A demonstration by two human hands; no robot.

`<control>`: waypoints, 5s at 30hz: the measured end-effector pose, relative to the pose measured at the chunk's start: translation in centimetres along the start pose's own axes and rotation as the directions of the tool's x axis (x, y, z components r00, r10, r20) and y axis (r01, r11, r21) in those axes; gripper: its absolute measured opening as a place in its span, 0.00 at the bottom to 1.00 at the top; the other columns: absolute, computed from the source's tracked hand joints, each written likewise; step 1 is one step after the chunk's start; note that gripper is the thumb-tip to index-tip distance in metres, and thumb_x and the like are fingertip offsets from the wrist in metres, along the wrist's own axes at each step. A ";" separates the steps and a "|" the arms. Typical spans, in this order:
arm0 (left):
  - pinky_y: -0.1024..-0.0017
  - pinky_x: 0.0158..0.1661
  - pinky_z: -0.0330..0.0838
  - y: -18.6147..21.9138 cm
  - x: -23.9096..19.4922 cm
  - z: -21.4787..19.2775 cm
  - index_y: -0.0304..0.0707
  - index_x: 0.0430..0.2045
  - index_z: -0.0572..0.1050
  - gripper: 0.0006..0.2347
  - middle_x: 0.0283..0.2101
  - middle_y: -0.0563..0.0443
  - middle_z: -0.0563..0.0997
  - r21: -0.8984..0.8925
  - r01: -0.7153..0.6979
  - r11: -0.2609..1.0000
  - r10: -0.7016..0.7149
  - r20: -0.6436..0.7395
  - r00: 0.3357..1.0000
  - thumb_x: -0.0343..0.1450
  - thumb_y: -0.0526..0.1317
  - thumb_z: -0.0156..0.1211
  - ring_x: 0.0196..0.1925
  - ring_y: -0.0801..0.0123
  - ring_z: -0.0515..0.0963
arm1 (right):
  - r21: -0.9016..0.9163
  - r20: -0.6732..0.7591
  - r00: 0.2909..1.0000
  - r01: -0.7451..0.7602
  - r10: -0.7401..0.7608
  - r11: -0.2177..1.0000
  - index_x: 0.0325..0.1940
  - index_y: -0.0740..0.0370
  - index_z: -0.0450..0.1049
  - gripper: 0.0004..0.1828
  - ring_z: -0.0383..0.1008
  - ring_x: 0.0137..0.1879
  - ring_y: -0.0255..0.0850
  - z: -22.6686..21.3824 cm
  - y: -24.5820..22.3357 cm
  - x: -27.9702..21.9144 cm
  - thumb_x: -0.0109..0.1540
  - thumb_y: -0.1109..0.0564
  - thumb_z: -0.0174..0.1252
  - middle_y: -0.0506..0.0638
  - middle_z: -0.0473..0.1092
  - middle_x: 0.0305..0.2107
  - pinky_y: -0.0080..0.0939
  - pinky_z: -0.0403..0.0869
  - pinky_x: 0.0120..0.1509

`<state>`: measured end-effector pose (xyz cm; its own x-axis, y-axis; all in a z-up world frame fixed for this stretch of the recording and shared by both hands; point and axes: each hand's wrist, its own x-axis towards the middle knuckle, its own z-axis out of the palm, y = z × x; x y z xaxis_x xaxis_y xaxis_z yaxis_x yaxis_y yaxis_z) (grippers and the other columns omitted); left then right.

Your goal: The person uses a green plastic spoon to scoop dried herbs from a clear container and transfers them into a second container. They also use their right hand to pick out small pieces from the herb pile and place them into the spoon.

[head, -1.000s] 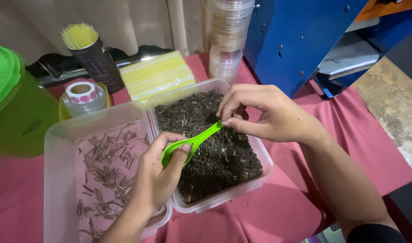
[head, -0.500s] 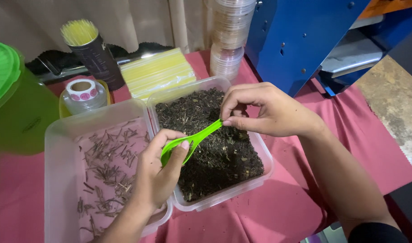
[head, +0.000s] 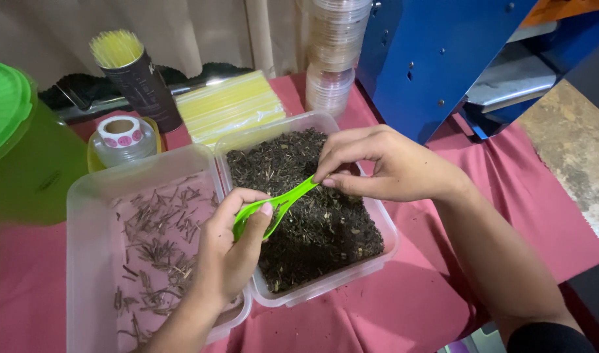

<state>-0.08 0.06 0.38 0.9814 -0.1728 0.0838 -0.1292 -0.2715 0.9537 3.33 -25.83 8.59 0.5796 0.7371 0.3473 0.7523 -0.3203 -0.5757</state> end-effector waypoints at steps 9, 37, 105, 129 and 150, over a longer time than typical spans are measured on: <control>0.74 0.29 0.72 0.9 0.0 -0.2 0.40 0.34 0.81 0.15 0.24 0.55 0.75 -0.110 0.107 0.988 -0.105 0.026 0.994 0.73 0.48 0.48 0.28 0.75 0.70 | 0.052 0.024 1.000 -0.011 0.010 0.999 0.52 0.62 0.77 0.11 0.76 0.42 0.37 2.0 -0.5 0.5 0.65 0.59 0.60 0.51 0.75 0.38 0.35 0.77 0.48; 0.69 0.43 0.66 5.6 0.2 -4.1 0.42 0.32 0.79 0.11 0.34 0.52 0.80 -0.073 0.040 0.997 -0.031 0.122 0.992 0.73 0.46 0.50 0.39 0.70 0.75 | -0.192 0.112 0.985 -0.110 0.133 0.975 0.48 0.57 0.82 0.16 0.82 0.44 0.41 -0.3 -9.4 4.8 0.61 0.63 0.53 0.45 0.83 0.40 0.43 0.77 0.51; 0.70 0.33 0.60 11.7 -2.7 -6.4 0.57 0.61 0.73 0.16 0.41 0.53 0.79 0.261 -0.814 0.519 0.674 0.460 0.578 0.77 0.38 0.54 0.27 0.62 0.63 | 0.217 -0.333 0.926 0.259 -0.178 0.941 0.36 0.69 0.78 0.04 0.78 0.28 0.42 -2.1 -10.5 0.5 0.61 0.64 0.58 0.56 0.76 0.23 0.35 0.76 0.33; 0.62 0.36 0.68 10.0 -1.6 -6.0 0.58 0.63 0.71 0.27 0.47 0.51 0.77 0.472 -0.817 0.332 0.734 0.415 0.538 0.69 0.30 0.63 0.32 0.55 0.68 | -0.007 -0.407 0.908 0.105 -0.099 0.994 0.32 0.64 0.80 0.06 0.75 0.29 0.36 -1.8 -10.9 1.0 0.61 0.60 0.59 0.51 0.78 0.25 0.33 0.72 0.36; 0.73 0.42 0.67 11.4 -1.7 -6.4 0.53 0.59 0.75 0.17 0.38 0.54 0.78 0.214 -0.766 0.606 0.652 0.417 0.633 0.73 0.46 0.60 0.36 0.66 0.75 | -0.002 -0.398 0.911 0.121 -0.112 0.993 0.32 0.64 0.79 0.08 0.74 0.32 0.38 -1.7 -10.6 1.7 0.62 0.57 0.60 0.51 0.75 0.26 0.34 0.71 0.40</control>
<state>-2.28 3.34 12.98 0.4777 -0.6812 0.5548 -0.8604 -0.2350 0.4522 -3.09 -22.18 16.51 0.5682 0.4705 0.6751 0.8177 -0.2303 -0.5276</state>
